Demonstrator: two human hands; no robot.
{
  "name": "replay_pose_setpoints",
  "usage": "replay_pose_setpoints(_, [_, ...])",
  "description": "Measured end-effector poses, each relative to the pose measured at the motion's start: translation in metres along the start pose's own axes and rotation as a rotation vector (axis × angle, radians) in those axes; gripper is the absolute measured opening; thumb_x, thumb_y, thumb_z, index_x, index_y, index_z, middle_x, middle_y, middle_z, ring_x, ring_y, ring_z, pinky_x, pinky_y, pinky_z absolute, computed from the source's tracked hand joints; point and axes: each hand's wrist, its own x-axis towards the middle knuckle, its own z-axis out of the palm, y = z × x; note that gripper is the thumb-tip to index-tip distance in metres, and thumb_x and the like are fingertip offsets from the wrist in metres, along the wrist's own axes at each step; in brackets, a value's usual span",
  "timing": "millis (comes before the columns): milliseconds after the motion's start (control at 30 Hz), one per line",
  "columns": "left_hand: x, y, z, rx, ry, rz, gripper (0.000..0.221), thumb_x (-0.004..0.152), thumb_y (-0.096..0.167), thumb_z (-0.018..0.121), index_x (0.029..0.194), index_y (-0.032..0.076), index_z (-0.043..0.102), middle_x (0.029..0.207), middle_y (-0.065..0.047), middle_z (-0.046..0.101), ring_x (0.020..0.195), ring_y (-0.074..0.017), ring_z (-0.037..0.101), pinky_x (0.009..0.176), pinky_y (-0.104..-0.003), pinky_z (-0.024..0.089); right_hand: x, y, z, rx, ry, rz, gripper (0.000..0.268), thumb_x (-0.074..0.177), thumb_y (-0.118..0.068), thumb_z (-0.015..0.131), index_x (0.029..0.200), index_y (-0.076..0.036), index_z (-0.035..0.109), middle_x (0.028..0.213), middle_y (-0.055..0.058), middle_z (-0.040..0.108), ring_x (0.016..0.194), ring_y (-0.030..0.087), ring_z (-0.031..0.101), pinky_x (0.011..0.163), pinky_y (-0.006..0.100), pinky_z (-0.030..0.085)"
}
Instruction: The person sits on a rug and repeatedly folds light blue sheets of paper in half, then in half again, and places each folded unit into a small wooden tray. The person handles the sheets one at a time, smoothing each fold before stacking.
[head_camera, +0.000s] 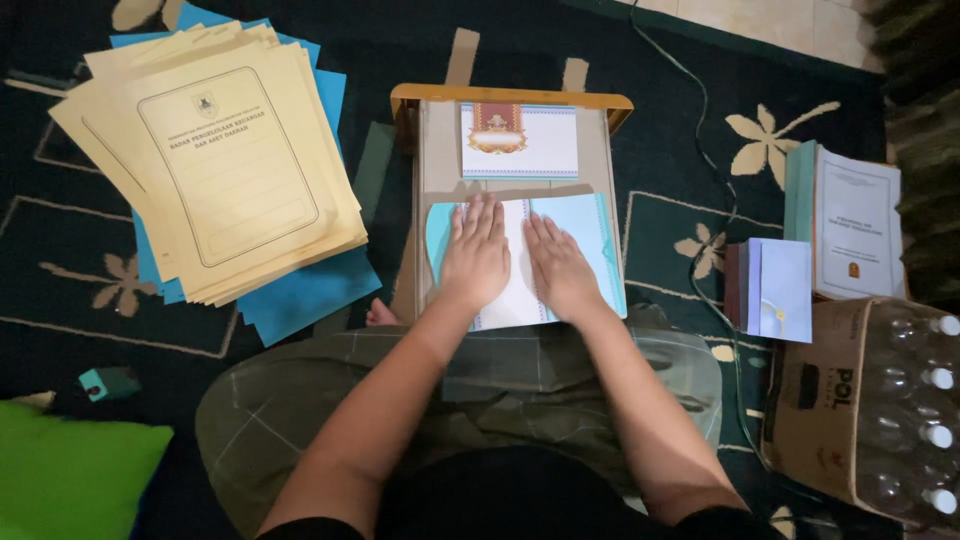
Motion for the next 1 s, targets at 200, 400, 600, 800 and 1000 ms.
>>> replay_pose_setpoints(200, [0.002,-0.003,0.005,-0.008,-0.007,-0.01,0.06,0.105,0.027,0.036,0.16,0.002,0.033,0.17,-0.017,0.023,0.159,-0.0325,0.016,0.129,-0.052,0.003,0.034,0.013,-0.007,-0.025,0.003,0.005,0.057,0.111,-0.025,0.033,0.166,-0.012,0.025,0.172,0.009,0.022,0.16,0.026,0.015,0.129,0.042,0.008])
replay_pose_setpoints(400, [0.001,-0.003,0.006,-0.03,0.059,0.0,0.058,0.104,0.026,0.037,0.157,0.002,0.038,0.169,-0.015,0.028,0.158,-0.031,0.021,0.129,-0.051,0.005,-0.028,-0.009,-0.018,0.008,0.017,-0.025,0.059,0.11,-0.022,0.033,0.166,-0.013,0.021,0.172,0.01,0.019,0.159,0.028,0.017,0.128,0.045,0.009])
replay_pose_setpoints(600, [0.001,-0.001,0.005,0.003,0.096,0.013,0.058,0.102,0.025,0.041,0.156,0.001,0.042,0.167,-0.018,0.032,0.156,-0.0326,0.026,0.127,-0.053,0.011,-0.072,-0.003,-0.001,0.008,0.017,-0.035,0.064,0.11,-0.033,0.034,0.166,-0.007,0.014,0.173,0.012,0.011,0.159,0.029,0.013,0.129,0.044,0.006])
replay_pose_setpoints(800, [0.001,0.011,-0.016,-0.052,-0.126,0.341,0.049,0.102,0.015,0.049,0.149,0.022,0.055,0.172,-0.013,0.02,0.161,-0.0363,0.006,0.127,-0.06,0.007,-0.071,0.026,0.002,0.675,0.033,0.082,0.069,0.109,-0.042,0.036,0.166,-0.01,0.012,0.171,0.018,0.015,0.158,0.032,0.015,0.13,0.048,0.007])
replay_pose_setpoints(1000, [0.05,-0.007,-0.002,0.175,-0.466,0.412,0.088,0.06,0.042,0.097,0.138,0.051,0.059,0.174,-0.01,0.009,0.16,-0.0377,0.001,0.124,-0.065,0.013,-0.066,0.033,0.003,1.558,0.357,0.09,0.063,0.113,-0.033,0.028,0.165,-0.004,0.008,0.172,0.018,0.014,0.159,0.03,0.009,0.13,0.044,0.004])
